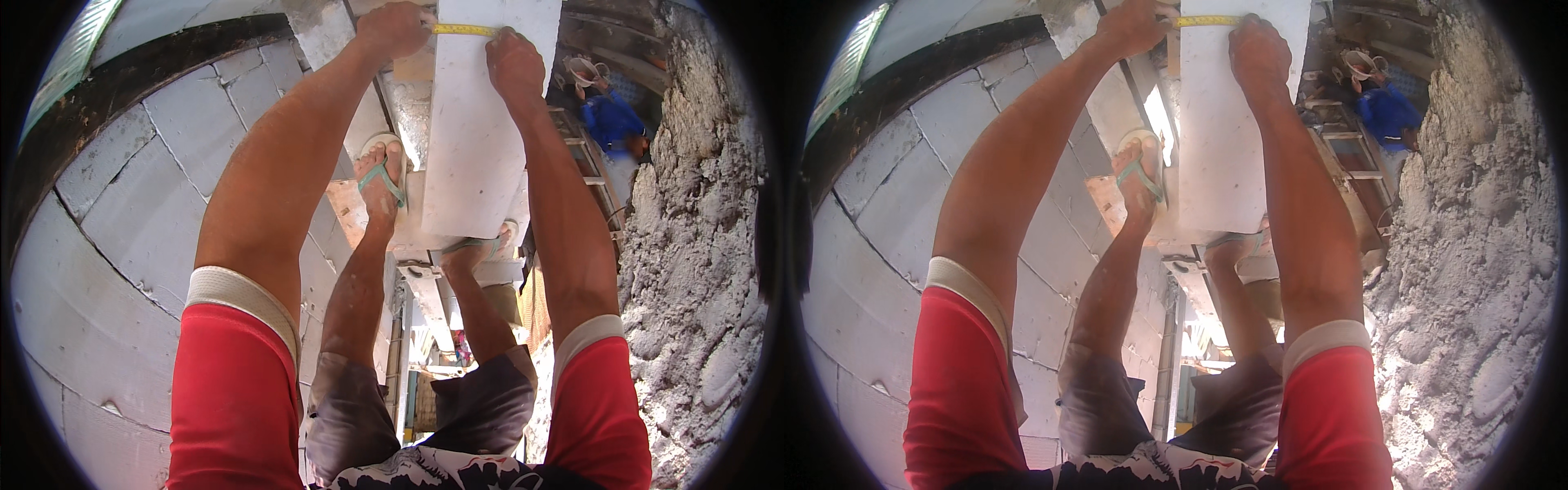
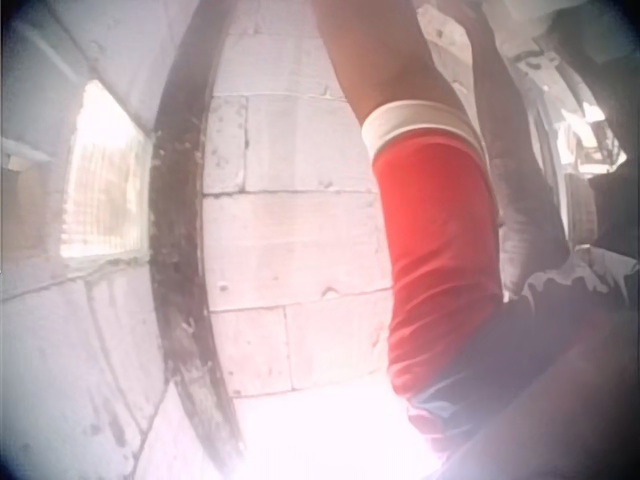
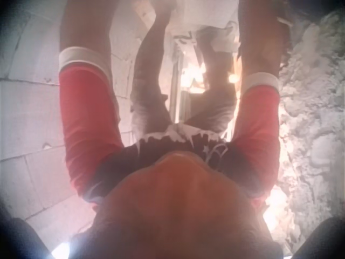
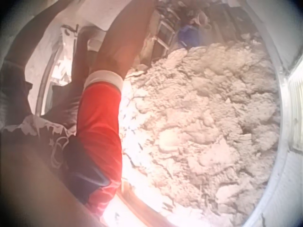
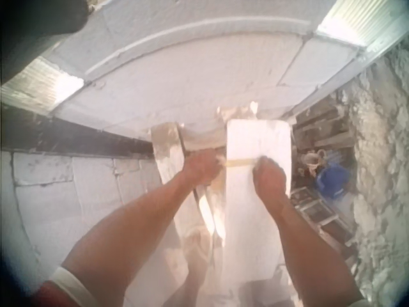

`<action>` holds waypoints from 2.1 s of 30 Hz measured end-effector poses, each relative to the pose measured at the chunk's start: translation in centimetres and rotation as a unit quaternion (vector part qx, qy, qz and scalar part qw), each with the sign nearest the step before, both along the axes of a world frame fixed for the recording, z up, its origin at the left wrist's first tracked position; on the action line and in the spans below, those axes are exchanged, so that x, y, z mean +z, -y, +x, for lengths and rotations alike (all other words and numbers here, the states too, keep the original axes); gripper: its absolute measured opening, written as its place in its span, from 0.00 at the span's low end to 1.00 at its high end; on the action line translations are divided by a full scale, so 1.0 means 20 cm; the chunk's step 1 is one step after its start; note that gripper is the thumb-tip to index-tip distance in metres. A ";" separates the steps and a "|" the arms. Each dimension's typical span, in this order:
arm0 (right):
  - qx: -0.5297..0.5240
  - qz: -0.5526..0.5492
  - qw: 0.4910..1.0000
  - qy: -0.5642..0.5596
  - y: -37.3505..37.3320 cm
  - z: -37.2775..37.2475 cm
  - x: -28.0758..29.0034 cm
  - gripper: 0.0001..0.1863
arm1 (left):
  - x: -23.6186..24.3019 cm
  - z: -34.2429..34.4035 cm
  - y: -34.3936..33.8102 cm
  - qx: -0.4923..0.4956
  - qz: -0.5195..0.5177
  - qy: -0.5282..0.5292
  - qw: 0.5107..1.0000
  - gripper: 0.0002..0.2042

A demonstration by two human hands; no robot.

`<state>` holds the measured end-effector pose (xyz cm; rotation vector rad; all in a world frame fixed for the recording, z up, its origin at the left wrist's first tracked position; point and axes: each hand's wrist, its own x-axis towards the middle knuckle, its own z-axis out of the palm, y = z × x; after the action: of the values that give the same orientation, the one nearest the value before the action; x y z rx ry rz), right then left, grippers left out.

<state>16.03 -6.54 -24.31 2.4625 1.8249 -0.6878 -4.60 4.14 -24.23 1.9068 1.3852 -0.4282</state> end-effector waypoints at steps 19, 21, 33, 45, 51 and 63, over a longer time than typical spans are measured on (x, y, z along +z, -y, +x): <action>-0.036 -0.052 0.998 -0.016 0.42 -0.14 0.07 0.13 | 0.06 -0.12 0.47 0.008 0.031 0.049 0.998 0.17; -0.045 -0.057 0.997 -0.014 0.48 -0.16 0.08 0.13 | 0.05 -0.13 0.54 0.013 -0.012 0.028 0.999 0.17; -0.074 -0.055 0.995 -0.028 0.77 -0.25 0.11 0.11 | 0.14 -0.17 0.81 0.002 -0.011 0.013 1.000 0.12; -0.102 -0.077 0.991 -0.027 0.96 -0.32 0.13 0.10 | 0.16 -0.20 0.97 -0.018 0.016 0.034 0.999 0.10; -0.104 -0.105 0.989 -0.010 1.08 -0.36 0.15 0.08 | 0.17 -0.23 1.10 -0.028 0.010 0.020 0.999 0.12; -0.125 -0.097 0.987 -0.019 1.33 -0.42 0.14 0.08 | 0.16 -0.28 1.36 0.010 -0.011 0.025 1.000 0.11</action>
<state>7.56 -33.23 -21.60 2.5853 1.3932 -0.8824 -10.18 -23.00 -20.96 1.8711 1.3617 -0.3828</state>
